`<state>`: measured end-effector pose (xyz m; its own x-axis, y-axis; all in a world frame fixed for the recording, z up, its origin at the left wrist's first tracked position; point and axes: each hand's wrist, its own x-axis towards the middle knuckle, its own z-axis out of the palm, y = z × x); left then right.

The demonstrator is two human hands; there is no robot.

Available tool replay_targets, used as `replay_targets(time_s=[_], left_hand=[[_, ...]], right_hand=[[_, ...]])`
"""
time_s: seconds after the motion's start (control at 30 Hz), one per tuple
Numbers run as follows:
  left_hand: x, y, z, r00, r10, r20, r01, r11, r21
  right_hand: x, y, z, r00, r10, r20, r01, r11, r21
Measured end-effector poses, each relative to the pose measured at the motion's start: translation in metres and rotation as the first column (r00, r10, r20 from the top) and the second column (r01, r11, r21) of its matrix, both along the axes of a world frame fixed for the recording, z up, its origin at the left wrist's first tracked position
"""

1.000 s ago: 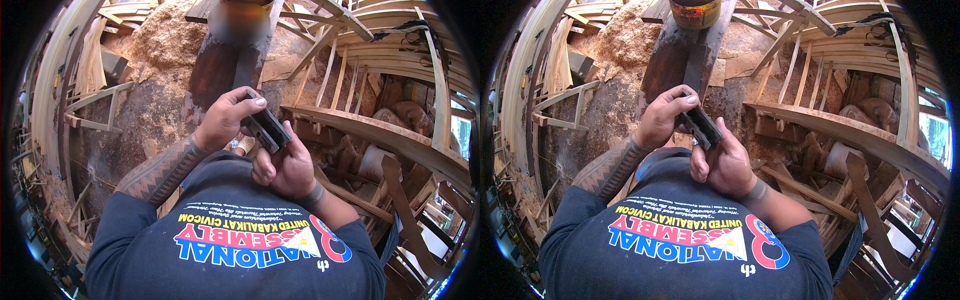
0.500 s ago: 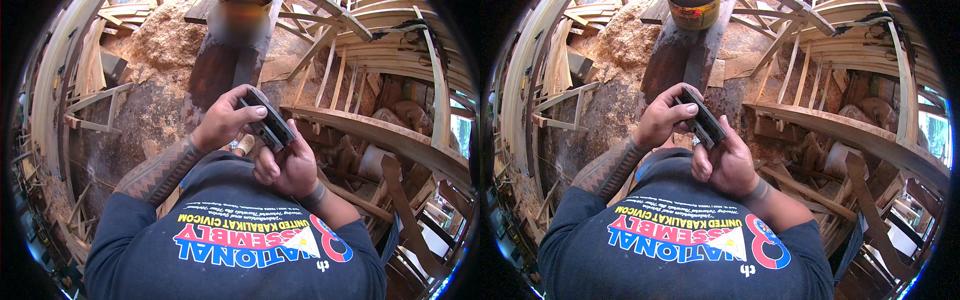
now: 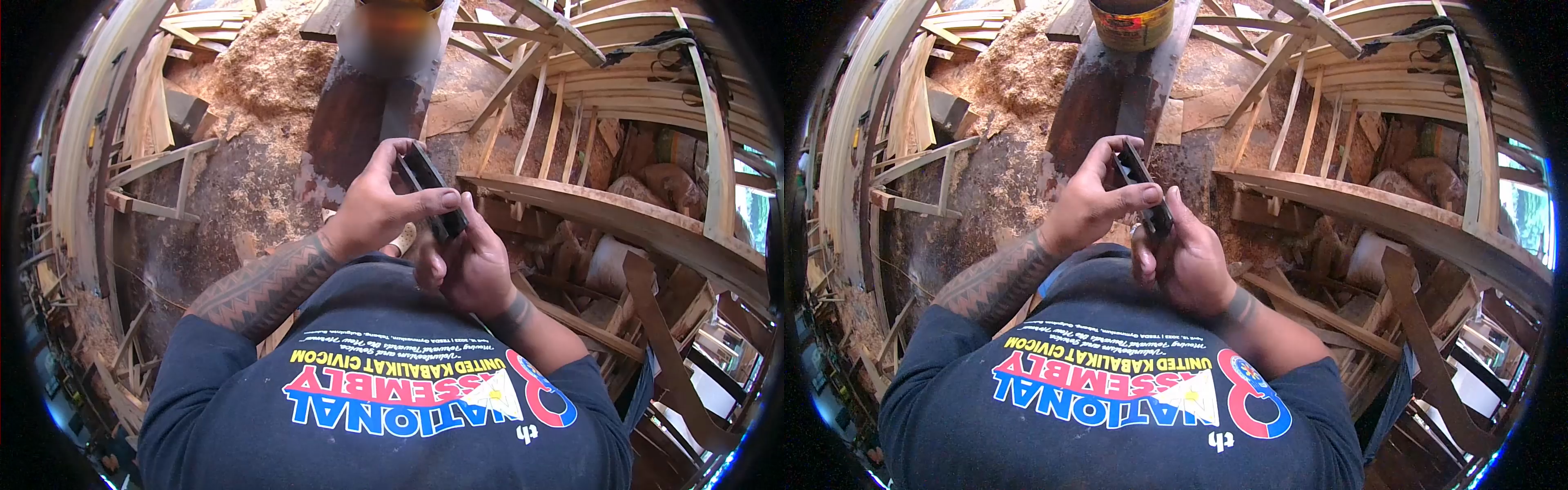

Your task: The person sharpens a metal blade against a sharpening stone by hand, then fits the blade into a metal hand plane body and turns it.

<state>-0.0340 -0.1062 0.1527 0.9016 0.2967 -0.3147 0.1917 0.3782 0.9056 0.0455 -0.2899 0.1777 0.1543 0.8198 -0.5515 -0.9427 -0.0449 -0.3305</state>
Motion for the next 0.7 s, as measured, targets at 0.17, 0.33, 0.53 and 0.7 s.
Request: replay_targets(time_s=[0.17,0.33,0.53,0.7], left_hand=[[-0.002,-0.007,0.008,1.0,0.019,-0.007,-0.019,0.999,-0.038],[-0.001,-0.01,0.005,1.0,0.025,-0.001,-0.025,0.999,-0.031],[-0.001,-0.01,0.005,1.0,0.022,0.001,-0.022,0.997,-0.072],[-0.002,-0.012,0.006,1.0,0.029,-0.011,-0.03,0.994,-0.104]], right_hand=[[-0.002,0.002,-0.005,0.996,0.017,0.089,-0.015,1.0,-0.016],[-0.005,0.003,-0.007,0.999,-0.003,0.054,0.004,1.0,-0.007],[-0.006,0.002,-0.01,1.0,-0.014,-0.005,0.015,0.999,0.048],[-0.005,0.0,-0.015,1.0,0.011,-0.017,-0.01,0.998,0.058]])
